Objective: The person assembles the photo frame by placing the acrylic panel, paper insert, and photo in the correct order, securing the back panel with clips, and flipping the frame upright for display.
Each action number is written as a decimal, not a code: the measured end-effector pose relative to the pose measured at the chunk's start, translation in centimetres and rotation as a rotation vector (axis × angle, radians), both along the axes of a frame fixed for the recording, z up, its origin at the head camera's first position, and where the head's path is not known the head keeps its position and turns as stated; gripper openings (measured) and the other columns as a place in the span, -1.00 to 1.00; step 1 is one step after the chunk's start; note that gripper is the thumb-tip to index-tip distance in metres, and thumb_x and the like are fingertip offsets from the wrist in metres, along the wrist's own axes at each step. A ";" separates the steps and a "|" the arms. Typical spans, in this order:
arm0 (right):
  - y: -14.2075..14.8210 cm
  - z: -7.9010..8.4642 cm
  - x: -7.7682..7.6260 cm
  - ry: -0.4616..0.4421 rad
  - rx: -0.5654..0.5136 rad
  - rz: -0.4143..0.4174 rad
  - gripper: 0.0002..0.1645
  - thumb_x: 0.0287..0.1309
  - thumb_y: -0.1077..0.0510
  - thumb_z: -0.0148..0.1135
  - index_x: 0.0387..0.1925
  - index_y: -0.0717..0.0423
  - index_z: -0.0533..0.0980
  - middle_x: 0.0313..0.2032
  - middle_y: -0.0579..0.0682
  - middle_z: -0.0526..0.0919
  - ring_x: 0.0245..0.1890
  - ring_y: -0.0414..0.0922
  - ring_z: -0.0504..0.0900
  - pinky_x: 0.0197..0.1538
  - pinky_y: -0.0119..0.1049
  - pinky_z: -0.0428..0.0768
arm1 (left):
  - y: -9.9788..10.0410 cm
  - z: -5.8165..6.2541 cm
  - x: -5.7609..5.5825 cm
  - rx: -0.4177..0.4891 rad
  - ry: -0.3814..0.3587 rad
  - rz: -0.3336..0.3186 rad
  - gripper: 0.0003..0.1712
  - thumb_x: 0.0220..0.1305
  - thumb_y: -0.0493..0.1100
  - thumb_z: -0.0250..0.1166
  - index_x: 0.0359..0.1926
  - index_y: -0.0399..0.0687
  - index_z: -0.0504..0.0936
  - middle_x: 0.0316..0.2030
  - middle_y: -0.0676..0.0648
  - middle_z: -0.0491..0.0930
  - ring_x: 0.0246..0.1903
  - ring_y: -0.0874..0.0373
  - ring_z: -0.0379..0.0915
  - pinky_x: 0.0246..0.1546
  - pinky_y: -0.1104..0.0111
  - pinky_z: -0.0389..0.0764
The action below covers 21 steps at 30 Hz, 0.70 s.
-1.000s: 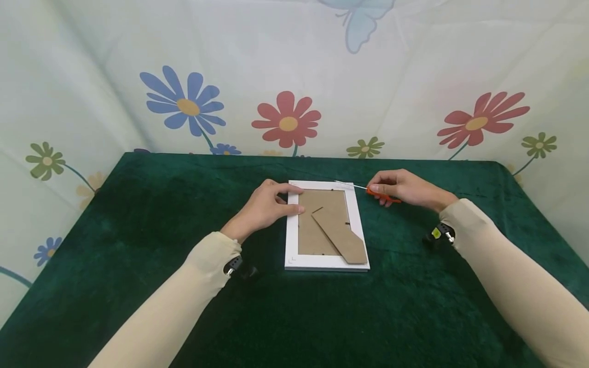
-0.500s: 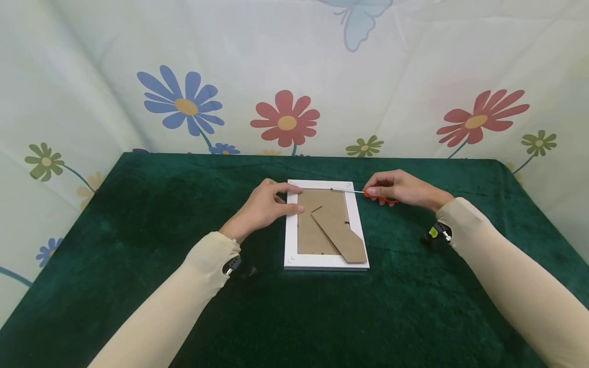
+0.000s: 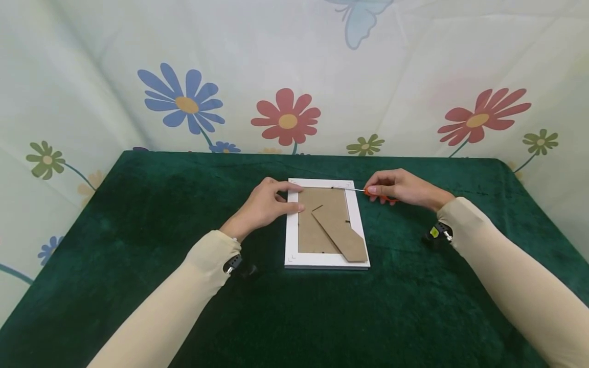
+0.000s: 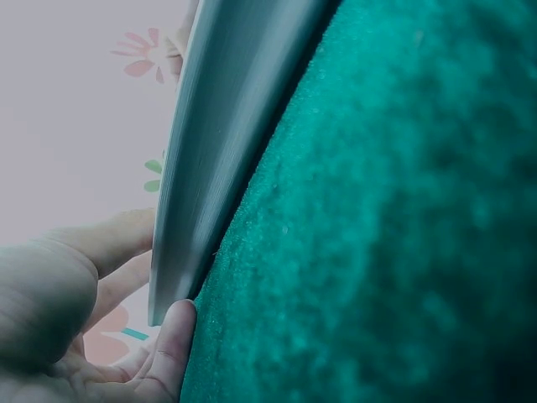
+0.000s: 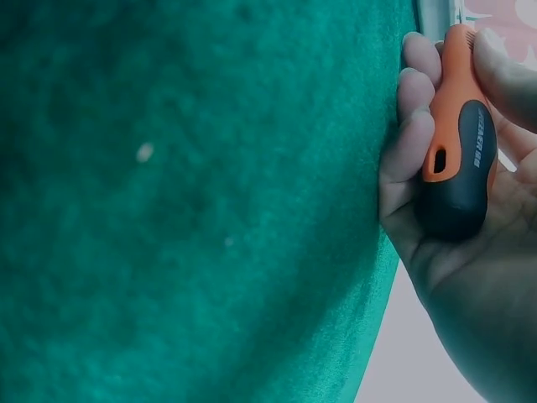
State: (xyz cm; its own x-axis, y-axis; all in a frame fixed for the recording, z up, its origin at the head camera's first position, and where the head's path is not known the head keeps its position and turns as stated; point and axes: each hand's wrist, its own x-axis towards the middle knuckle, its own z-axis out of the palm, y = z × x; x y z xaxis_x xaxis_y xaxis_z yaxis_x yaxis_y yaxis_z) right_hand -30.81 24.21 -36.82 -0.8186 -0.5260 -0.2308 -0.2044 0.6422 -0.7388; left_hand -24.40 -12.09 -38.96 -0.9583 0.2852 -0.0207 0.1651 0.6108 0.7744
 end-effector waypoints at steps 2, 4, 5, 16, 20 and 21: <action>-0.1 0.0 0.0 -0.001 0.001 0.002 -0.67 0.59 0.00 0.19 0.13 0.12 0.63 -0.08 0.08 0.70 -0.15 0.07 0.58 -0.15 -0.17 0.59 | 0.0 0.0 0.0 -0.001 -0.002 0.001 -0.39 0.33 0.00 0.54 0.37 0.10 0.66 0.10 -0.17 0.43 -0.08 -0.03 0.56 -0.11 0.17 0.67; -0.1 0.0 -0.1 -0.004 0.001 0.005 -0.67 0.59 0.00 0.19 0.13 0.12 0.63 -0.09 0.08 0.70 -0.15 0.07 0.58 -0.15 -0.17 0.59 | 0.0 -0.1 0.0 0.000 -0.002 -0.001 -0.40 0.33 0.00 0.53 0.37 0.10 0.66 0.10 -0.17 0.43 -0.08 -0.03 0.56 -0.10 0.17 0.67; 0.0 0.0 -0.1 -0.004 0.002 0.007 -0.67 0.60 0.00 0.19 0.13 0.12 0.62 -0.09 0.08 0.70 -0.15 0.07 0.58 -0.15 -0.17 0.59 | 0.0 -0.1 -0.1 0.001 -0.002 -0.002 -0.40 0.34 0.00 0.53 0.37 0.09 0.66 0.10 -0.18 0.43 -0.08 -0.03 0.56 -0.10 0.17 0.66; 0.1 0.0 -0.7 -0.021 0.015 0.032 -0.68 0.57 0.00 0.22 0.14 0.10 0.63 -0.10 0.07 0.70 -0.17 0.07 0.60 -0.17 -0.18 0.60 | -0.1 -0.2 -0.1 -0.007 0.007 -0.003 -0.39 0.34 0.01 0.53 0.37 0.08 0.66 0.11 -0.18 0.43 -0.07 -0.03 0.57 -0.09 0.16 0.67; 0.1 0.1 -0.8 -0.023 0.014 0.040 -0.69 0.57 0.03 0.23 0.13 0.12 0.64 -0.12 0.08 0.70 -0.21 0.06 0.60 -0.19 -0.20 0.61 | 0.0 -0.2 0.0 -0.010 0.006 0.000 -0.40 0.34 0.01 0.53 0.37 0.08 0.66 0.10 -0.18 0.43 -0.08 -0.03 0.56 -0.09 0.16 0.66; 0.1 0.1 -0.8 -0.023 0.012 0.045 -0.69 0.56 0.03 0.23 0.13 0.12 0.64 -0.12 0.08 0.70 -0.21 0.06 0.60 -0.20 -0.20 0.61 | 0.0 -0.1 0.0 -0.011 0.005 0.002 -0.40 0.34 0.01 0.53 0.37 0.09 0.66 0.11 -0.18 0.43 -0.08 -0.03 0.56 -0.09 0.16 0.66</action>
State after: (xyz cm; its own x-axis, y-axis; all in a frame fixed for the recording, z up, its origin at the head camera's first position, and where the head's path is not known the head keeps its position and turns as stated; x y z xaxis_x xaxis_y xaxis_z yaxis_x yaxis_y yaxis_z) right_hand -31.63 24.31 -36.71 -0.7888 -0.5590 -0.2556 -0.2160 0.6414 -0.7361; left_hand -24.40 -12.09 -39.09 -0.9590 0.2829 -0.0189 0.1677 0.6199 0.7666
